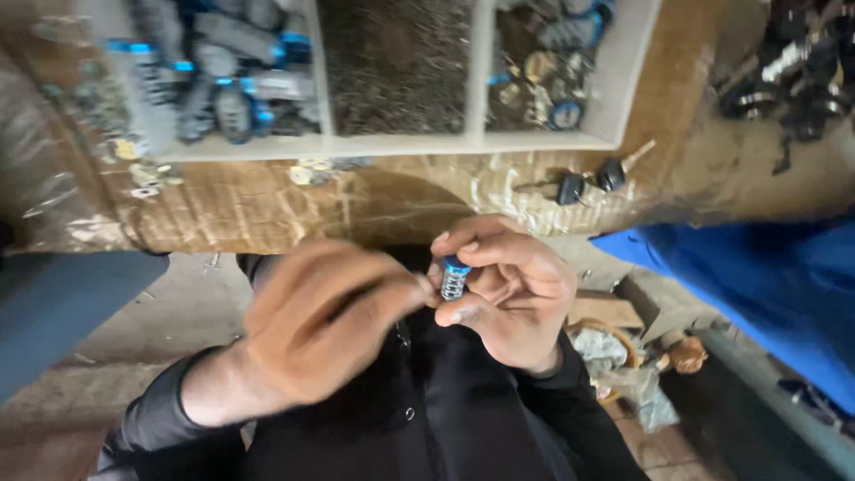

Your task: The person sits at a workbench assembling padlock cylinder cores. They pick small metal pins and springs from a compartment organizer box and insert them one at a time into a lock cylinder held in the other hand, repeating the process and occasionally reaching into the box for more parts.

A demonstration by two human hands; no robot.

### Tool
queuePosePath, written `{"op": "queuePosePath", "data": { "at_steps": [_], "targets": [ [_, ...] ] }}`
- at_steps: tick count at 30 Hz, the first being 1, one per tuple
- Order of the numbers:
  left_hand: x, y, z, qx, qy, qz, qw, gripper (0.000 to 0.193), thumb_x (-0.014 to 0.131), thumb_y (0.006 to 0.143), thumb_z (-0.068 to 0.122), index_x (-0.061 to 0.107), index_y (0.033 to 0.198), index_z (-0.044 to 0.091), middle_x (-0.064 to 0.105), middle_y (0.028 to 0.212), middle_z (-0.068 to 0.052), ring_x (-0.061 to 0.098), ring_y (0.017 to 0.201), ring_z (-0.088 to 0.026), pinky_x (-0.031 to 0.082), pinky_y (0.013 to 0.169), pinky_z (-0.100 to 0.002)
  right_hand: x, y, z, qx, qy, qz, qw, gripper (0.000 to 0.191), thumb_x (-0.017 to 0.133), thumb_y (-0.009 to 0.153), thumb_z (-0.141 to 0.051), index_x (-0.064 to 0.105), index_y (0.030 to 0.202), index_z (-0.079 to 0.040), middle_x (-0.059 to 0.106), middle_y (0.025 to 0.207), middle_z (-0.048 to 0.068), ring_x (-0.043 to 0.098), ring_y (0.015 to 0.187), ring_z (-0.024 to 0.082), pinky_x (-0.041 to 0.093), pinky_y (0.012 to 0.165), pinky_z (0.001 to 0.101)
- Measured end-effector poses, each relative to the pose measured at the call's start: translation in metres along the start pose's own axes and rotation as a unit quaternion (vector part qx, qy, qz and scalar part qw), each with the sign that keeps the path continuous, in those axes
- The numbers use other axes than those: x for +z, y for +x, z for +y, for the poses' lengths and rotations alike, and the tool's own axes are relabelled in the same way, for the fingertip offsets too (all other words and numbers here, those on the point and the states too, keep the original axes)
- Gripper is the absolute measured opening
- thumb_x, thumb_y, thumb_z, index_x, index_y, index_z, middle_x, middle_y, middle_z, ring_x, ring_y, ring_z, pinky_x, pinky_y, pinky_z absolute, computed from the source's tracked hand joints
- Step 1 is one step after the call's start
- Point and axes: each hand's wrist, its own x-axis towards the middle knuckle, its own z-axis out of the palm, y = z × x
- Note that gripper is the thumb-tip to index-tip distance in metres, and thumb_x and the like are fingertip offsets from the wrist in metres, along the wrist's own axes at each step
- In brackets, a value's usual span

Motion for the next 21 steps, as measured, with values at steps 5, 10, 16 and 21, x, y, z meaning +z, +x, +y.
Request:
{"op": "queuePosePath", "data": {
  "at_steps": [5, 10, 16, 21],
  "targets": [
    [-0.019, 0.008, 0.002, -0.101, 0.057, 0.044, 0.992, 0.029, 0.083, 0.077, -0.004, 0.07, 0.1, 0.008, 0.071, 0.098, -0.005, 0.067, 0.089, -0.028, 0.054, 0.078, -0.039, 0.013, 0.01, 0.005, 0.008, -0.017, -0.006, 1.0, 0.046, 0.082, 0.093, 0.011, 0.063, 0.133, 0.0, 0.062, 0.126, 0.022, 0.071, 0.101, 0.024, 0.067, 0.082, 0.0356],
    [-0.013, 0.015, 0.001, -0.093, -0.085, 0.06, 0.99, 0.031, 0.088, 0.081, -0.001, 0.071, 0.105, 0.008, 0.072, 0.104, -0.004, 0.067, 0.093, -0.025, 0.055, 0.081, -0.035, 0.018, 0.01, 0.01, -0.016, -0.086, -0.001, 0.996, 0.042, 0.083, 0.089, 0.006, 0.065, 0.127, 0.002, 0.063, 0.128, 0.023, 0.07, 0.101, 0.022, 0.063, 0.083, 0.0313],
    [-0.015, -0.004, -0.005, -0.122, 0.041, 0.109, 0.986, 0.031, 0.085, 0.08, -0.007, 0.069, 0.102, 0.006, 0.072, 0.101, -0.005, 0.065, 0.09, -0.026, 0.054, 0.079, -0.037, 0.018, 0.019, 0.009, -0.008, -0.037, -0.007, 0.999, 0.041, 0.083, 0.093, 0.002, 0.066, 0.129, 0.001, 0.063, 0.128, 0.023, 0.073, 0.098, 0.023, 0.069, 0.078, 0.0314],
    [-0.012, -0.001, -0.005, -0.09, -0.088, 0.087, 0.988, 0.032, 0.087, 0.082, -0.002, 0.069, 0.106, 0.008, 0.071, 0.106, -0.003, 0.066, 0.092, -0.024, 0.054, 0.082, -0.033, 0.024, 0.024, 0.004, -0.017, -0.172, -0.019, 0.985, 0.043, 0.087, 0.087, 0.0, 0.066, 0.125, 0.002, 0.066, 0.122, 0.023, 0.072, 0.097, 0.019, 0.063, 0.076, 0.0231]
  ]
}}
